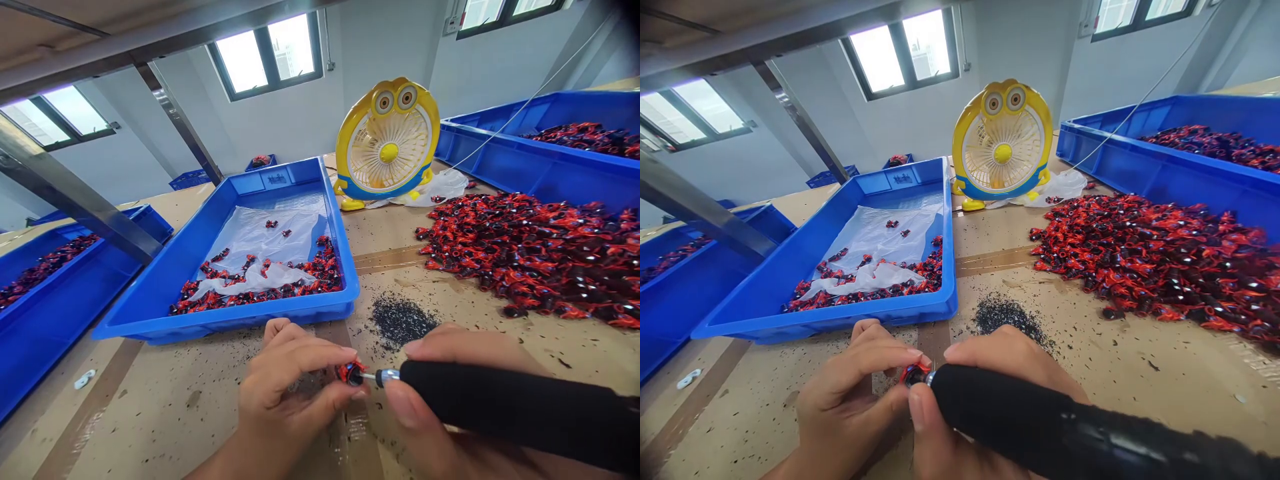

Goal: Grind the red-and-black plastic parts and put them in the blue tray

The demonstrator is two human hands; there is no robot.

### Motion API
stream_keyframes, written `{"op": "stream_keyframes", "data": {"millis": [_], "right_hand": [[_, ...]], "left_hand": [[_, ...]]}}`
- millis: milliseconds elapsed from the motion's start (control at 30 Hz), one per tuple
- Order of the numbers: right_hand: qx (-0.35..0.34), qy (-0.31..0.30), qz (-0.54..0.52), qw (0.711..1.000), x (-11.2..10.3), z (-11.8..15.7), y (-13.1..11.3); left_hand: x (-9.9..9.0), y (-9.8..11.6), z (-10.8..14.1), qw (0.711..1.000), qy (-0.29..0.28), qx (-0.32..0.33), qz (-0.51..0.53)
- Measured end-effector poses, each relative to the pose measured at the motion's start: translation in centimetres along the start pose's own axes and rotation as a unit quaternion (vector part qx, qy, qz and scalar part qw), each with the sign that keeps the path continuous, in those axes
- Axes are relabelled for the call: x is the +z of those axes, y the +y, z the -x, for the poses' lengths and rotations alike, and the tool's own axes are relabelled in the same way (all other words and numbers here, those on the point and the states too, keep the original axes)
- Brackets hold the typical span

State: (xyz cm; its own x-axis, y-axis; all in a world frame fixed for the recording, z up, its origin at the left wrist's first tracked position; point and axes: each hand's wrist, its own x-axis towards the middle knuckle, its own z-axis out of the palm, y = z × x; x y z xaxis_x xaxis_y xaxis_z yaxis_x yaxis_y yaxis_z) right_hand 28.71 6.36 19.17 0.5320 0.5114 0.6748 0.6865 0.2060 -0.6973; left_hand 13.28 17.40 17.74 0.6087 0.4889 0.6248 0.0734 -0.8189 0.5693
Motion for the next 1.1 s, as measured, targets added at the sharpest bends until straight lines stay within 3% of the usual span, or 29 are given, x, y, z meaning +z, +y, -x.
{"op": "stream_keyframes", "data": {"millis": [100,300,567,667,867,1100], "right_hand": [[-0.024,-0.035,0.013,0.999,-0.1,-0.1,0.5],[-0.063,-0.044,0.014,0.997,0.0,-0.3,0.7],[0.029,0.023,-0.021,0.999,-0.2,-0.3,0.4],[0.017,0.057,-0.011,0.998,-1.2,-0.3,1.5],[-0.001,0.036,-0.004,0.999,-2.9,-0.1,3.6],[0.013,0.016,-0.052,0.998,-2.5,-0.1,2.9]], "left_hand": [[0.0,0.1,0.0,1.000,0.002,-0.005,-0.008],[0.0,0.2,0.0,1.000,0.001,-0.013,-0.007],[0.4,-0.3,0.1,0.999,0.010,-0.038,0.006],[0.5,-0.4,0.3,0.999,0.014,-0.048,0.008],[0.4,-0.4,0.9,0.998,0.002,-0.062,0.016],[0.5,0.1,0.3,0.997,-0.005,-0.073,0.039]]}}
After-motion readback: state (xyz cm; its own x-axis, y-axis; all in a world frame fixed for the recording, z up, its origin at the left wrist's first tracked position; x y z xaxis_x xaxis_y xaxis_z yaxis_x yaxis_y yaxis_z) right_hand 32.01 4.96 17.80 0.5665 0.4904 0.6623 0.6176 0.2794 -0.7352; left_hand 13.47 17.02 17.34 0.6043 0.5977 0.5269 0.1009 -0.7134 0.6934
